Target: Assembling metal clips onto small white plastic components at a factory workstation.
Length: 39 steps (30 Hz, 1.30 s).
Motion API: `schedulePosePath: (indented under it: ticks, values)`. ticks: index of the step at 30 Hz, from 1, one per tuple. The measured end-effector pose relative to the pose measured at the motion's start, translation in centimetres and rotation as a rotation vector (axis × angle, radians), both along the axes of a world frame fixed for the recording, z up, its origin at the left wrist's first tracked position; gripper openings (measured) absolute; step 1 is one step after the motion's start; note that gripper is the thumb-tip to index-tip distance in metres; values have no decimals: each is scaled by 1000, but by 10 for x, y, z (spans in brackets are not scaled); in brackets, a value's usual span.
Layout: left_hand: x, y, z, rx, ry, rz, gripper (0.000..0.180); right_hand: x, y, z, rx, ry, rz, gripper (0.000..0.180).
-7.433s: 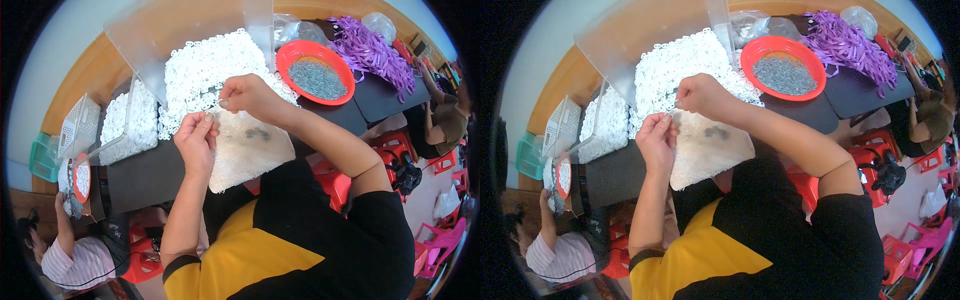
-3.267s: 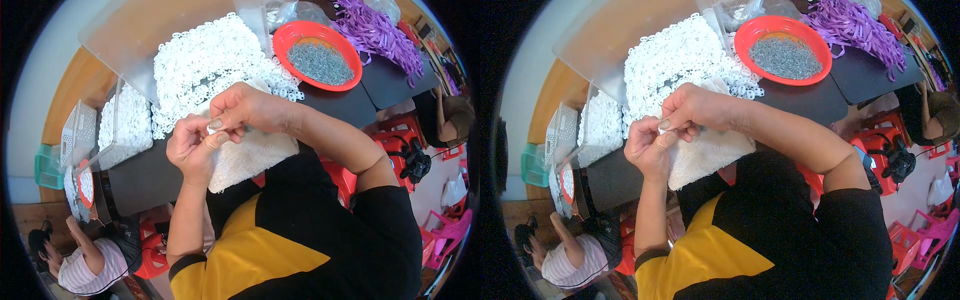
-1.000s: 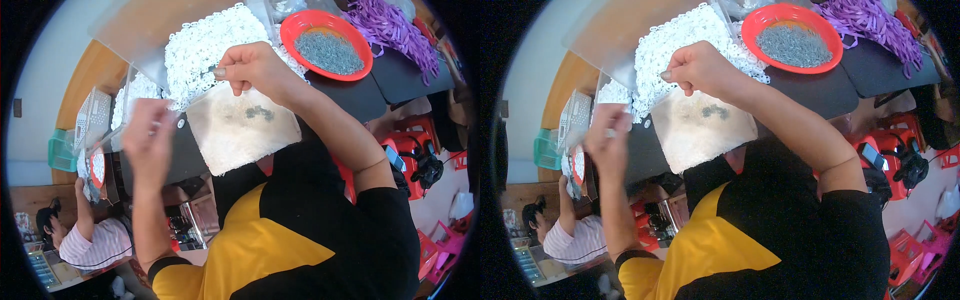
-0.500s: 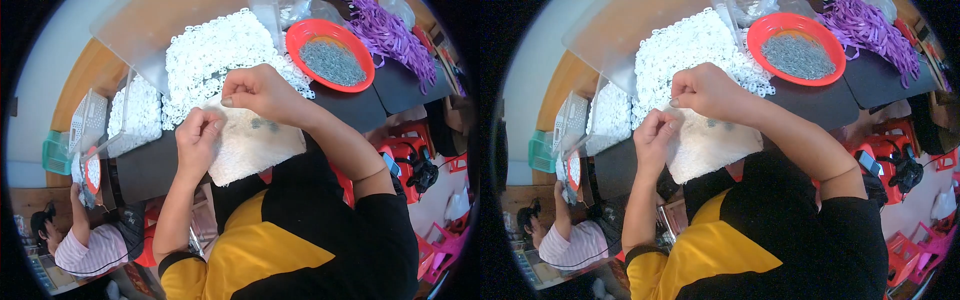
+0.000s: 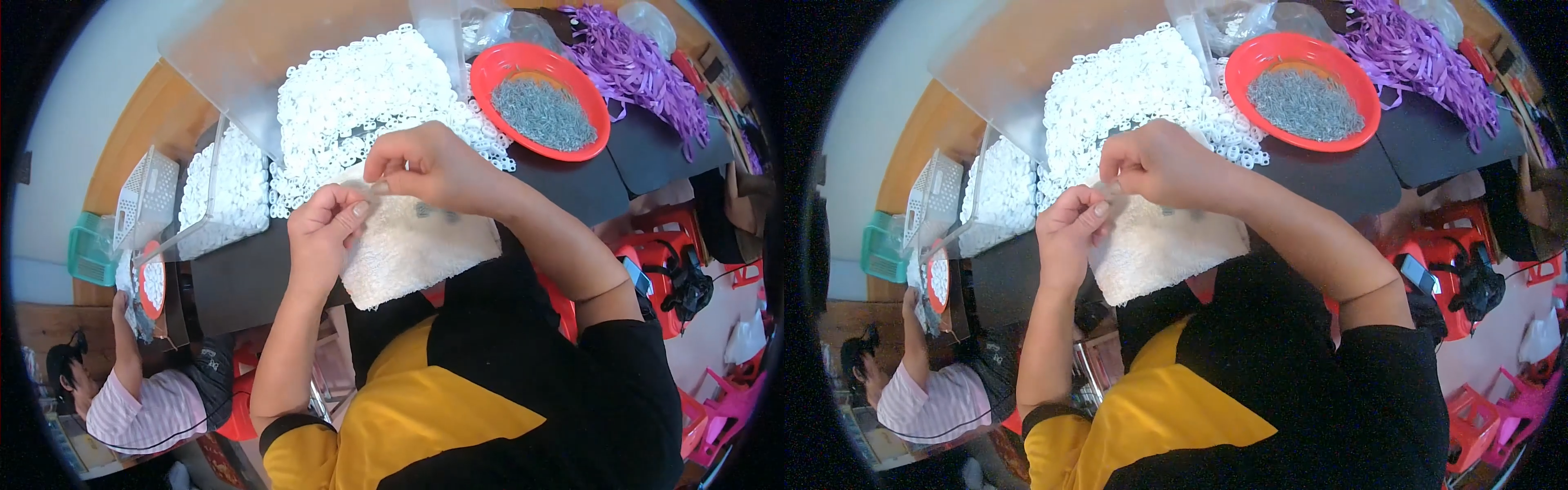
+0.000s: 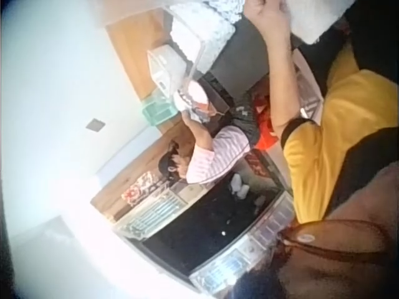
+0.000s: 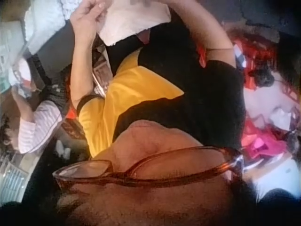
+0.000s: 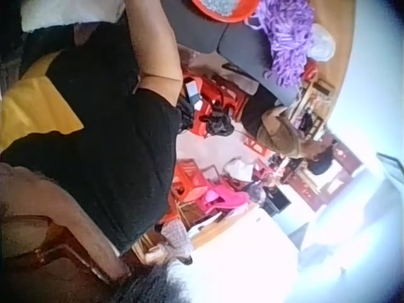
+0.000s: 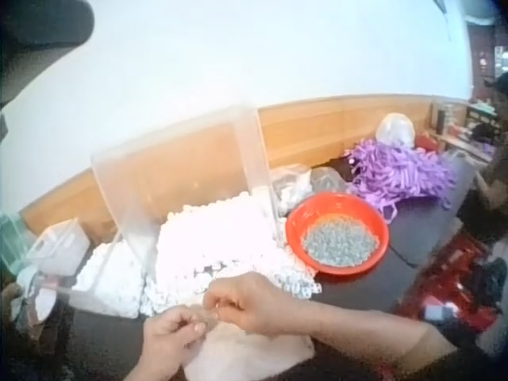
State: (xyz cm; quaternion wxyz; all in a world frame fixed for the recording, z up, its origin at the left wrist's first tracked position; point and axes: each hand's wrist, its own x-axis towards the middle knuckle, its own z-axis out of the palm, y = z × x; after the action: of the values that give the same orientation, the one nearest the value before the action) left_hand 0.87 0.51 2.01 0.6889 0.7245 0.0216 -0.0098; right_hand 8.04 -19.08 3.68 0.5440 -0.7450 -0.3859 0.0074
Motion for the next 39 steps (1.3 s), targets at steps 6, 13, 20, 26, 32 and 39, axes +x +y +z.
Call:
schedulePosePath:
  ticks: [6, 13, 20, 26, 32, 39]
  values:
    - [-2, -3, 14, -269, 94, -40, 9, -4, 6, -5, 27, -70, 160, 12]
    - [0, -2, 6, -485, 188, -61, 14, -3, 8, -9, 81, -91, 106, 11]
    - [25, -4, 5, 22, 19, 68, 5, 2, 10, -21, -243, -117, -148, 7]
    - [71, -7, 3, 381, -162, 32, 6, 5, 2, -15, -563, -273, -101, 5]
    - [102, -29, 1, 749, -443, -54, 11, 6, 0, -46, -252, -588, -61, 9]
    - [101, -20, -14, 687, -405, -47, 20, 5, -4, -44, -242, -559, -40, 11]
